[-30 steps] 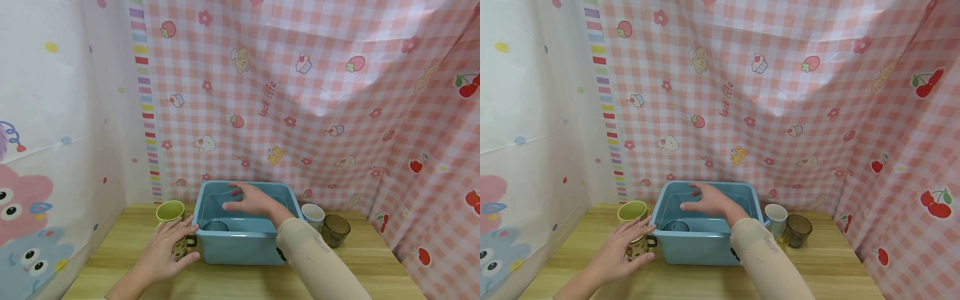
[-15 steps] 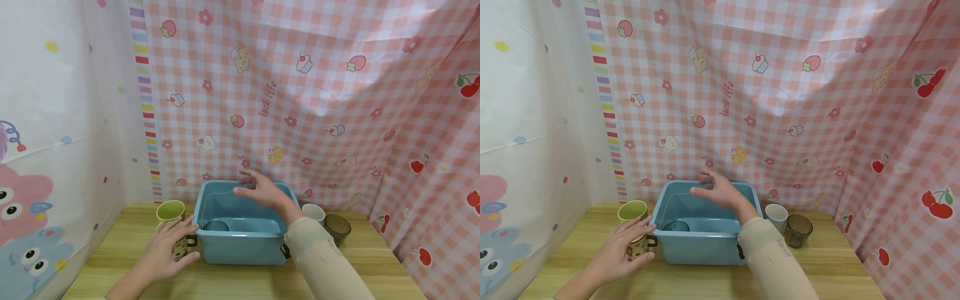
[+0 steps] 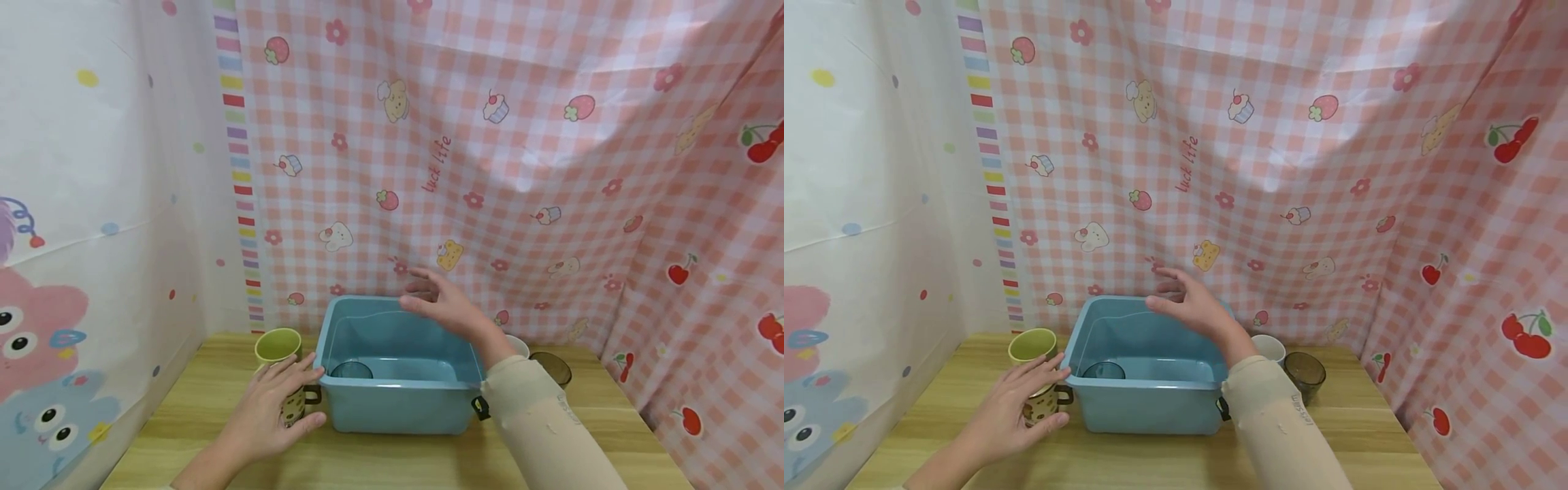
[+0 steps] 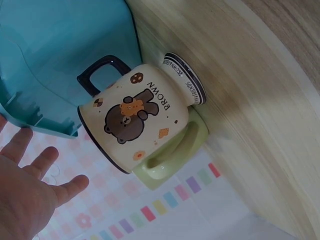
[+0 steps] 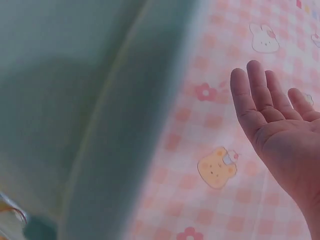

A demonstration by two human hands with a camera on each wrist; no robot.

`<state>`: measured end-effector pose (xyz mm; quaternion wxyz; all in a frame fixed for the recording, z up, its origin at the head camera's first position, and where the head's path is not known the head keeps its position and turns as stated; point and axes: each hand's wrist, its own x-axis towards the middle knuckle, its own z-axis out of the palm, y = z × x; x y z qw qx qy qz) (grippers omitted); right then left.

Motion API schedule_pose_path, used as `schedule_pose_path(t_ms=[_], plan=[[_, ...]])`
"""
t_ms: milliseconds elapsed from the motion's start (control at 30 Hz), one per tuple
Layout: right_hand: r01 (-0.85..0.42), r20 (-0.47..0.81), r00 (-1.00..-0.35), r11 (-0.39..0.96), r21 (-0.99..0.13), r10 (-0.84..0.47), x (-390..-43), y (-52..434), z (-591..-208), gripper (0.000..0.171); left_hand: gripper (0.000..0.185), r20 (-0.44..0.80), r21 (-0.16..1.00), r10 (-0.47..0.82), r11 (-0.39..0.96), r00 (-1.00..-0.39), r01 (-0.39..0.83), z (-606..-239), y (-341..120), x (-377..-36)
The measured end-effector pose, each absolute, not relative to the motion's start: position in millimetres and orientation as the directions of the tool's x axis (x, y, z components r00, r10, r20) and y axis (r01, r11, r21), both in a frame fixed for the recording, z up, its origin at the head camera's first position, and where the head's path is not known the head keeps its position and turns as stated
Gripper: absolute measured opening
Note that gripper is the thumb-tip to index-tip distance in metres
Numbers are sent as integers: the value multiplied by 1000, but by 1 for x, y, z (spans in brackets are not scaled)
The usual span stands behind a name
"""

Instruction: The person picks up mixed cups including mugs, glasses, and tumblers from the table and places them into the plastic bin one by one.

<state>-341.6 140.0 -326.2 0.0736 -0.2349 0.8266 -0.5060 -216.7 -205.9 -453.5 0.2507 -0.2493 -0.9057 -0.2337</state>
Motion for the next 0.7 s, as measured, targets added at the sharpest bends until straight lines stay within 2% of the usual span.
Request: schedule_pose_path(t_ms=[700], plan=[[-323, 138, -919, 502, -802, -370, -334, 181, -315, 83, 64, 571, 294, 336, 768, -749, 569, -454, -206, -217]])
